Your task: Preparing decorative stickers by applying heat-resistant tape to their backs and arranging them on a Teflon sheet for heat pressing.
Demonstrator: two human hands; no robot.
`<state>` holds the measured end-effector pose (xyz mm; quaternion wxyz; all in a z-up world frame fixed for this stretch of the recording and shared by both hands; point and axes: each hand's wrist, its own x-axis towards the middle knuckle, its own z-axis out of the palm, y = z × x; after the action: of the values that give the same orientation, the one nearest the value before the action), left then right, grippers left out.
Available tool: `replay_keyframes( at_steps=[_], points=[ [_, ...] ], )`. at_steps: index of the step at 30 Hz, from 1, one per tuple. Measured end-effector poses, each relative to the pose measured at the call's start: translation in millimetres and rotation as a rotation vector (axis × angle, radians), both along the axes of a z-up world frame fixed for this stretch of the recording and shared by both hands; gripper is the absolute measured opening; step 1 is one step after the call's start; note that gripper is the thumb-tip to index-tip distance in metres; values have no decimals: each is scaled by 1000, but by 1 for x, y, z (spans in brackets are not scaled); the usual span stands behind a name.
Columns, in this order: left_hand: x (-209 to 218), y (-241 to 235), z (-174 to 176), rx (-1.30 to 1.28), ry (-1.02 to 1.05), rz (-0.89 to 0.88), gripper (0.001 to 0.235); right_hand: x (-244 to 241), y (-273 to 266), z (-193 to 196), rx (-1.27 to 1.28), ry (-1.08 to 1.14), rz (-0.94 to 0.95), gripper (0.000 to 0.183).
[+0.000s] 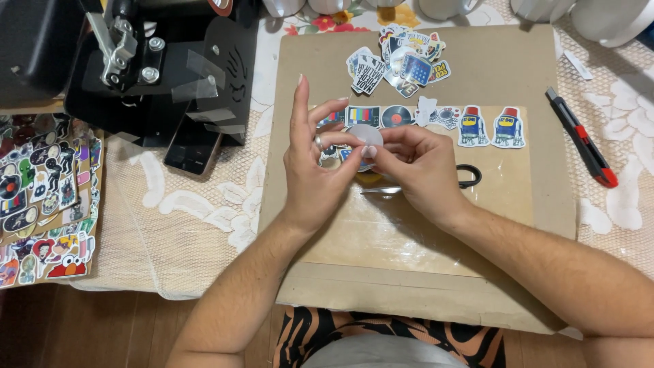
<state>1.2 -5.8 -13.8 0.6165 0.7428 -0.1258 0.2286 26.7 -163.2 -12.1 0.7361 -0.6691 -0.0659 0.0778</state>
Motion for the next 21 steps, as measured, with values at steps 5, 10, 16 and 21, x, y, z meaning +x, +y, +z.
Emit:
replay_keyframes(
  at_steps=[5, 10, 16, 21],
  points=[
    [0, 0, -2, 30, -2, 24, 98, 2, 0, -5, -53, -73, -14, 15],
    [0, -1, -7, 86, -11, 69, 95, 1, 1, -5, -105, -141, -23, 12],
    [1, 4, 0, 197, -50, 118, 98, 1, 0, -9, -142, -192, -38, 11],
    [5, 7, 7, -198, 144, -12, 105, 0, 0, -5, -105, -129, 5, 15]
  ],
)
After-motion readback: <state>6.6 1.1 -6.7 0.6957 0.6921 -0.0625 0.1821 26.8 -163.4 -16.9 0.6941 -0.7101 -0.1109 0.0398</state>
